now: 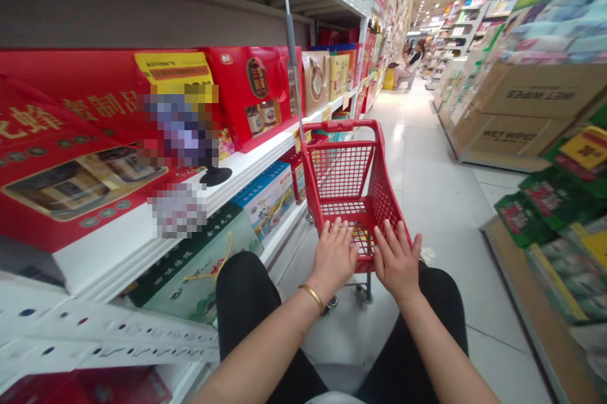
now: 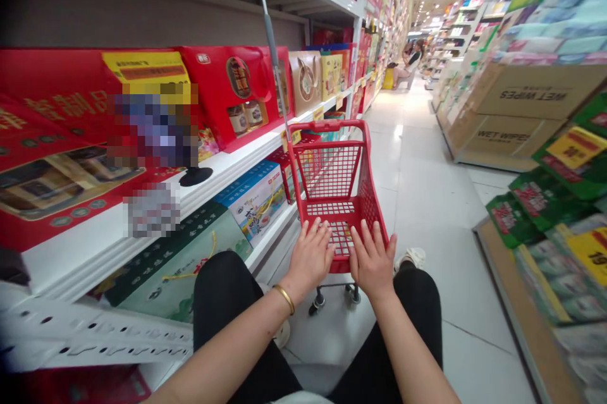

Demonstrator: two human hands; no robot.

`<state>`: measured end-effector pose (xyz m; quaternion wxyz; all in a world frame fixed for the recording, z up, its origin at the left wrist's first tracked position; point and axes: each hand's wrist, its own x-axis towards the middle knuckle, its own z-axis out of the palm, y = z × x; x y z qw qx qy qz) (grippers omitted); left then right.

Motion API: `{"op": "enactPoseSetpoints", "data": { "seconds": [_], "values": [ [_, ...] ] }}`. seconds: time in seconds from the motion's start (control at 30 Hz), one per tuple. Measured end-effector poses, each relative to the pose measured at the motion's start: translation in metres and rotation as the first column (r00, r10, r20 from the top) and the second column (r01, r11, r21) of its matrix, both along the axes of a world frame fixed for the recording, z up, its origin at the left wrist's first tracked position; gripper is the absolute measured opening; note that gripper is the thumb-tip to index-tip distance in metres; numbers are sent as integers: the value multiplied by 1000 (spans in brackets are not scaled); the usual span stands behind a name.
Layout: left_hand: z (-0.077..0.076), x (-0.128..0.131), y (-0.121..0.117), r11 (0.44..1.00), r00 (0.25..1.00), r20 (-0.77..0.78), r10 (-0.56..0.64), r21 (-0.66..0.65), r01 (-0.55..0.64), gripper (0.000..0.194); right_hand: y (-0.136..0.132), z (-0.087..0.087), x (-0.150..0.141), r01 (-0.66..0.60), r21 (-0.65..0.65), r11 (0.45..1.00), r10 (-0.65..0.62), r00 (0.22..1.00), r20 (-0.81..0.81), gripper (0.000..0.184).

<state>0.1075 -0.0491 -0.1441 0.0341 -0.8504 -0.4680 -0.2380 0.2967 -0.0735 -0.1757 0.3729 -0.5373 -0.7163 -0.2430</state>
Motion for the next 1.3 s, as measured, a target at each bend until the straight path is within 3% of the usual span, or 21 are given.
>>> {"op": "enactPoseSetpoints", "data": {
  "seconds": [0.1, 0.3, 0.43, 0.57, 0.83, 0.93, 1.1, 1.17, 1.3],
  "values": [
    [-1, 4, 0, 1000, 1000, 11, -7, 8, 7, 50, 0, -3, 0, 16, -10, 1000, -16, 999, -32, 59],
    [-2, -2, 1, 1000, 1000, -26, -1, 15, 1, 51, 3, -5, -13, -100, -50, 994, 100, 995, 6, 50],
    [-3, -4, 1, 1000, 999, -42, -2, 18, 2, 51, 2, -4, 6, -108, -68, 992, 111, 993, 33, 46],
    [-3, 2, 1, 1000, 1000, -28, -6, 25, 6, 50, 3, -5, 18, -56, -11, 998, 56, 997, -53, 43],
    [-2, -8, 1, 1000, 999, -33, 0, 22, 1, 49, 3, -5, -24, -206, -60, 977, 207, 978, 0, 42],
    [-3, -10, 2, 1000, 1000, -27, -9, 26, 10, 49, 3, -4, -6, -234, -64, 970, 237, 970, 52, 43],
    [-2, -1, 3, 1000, 1000, -15, -14, 18, 14, 48, 7, -4, 32, -96, 13, 995, 96, 995, -21, 39],
    [-1, 1, 3, 1000, 1000, -12, -11, 12, 11, 48, 7, -5, 24, -77, 23, 997, 78, 995, -61, 36],
    [-1, -2, 3, 1000, 1000, -19, -10, 10, 11, 47, 5, -6, -20, -167, -11, 986, 166, 984, -71, 36]
  ]
}}
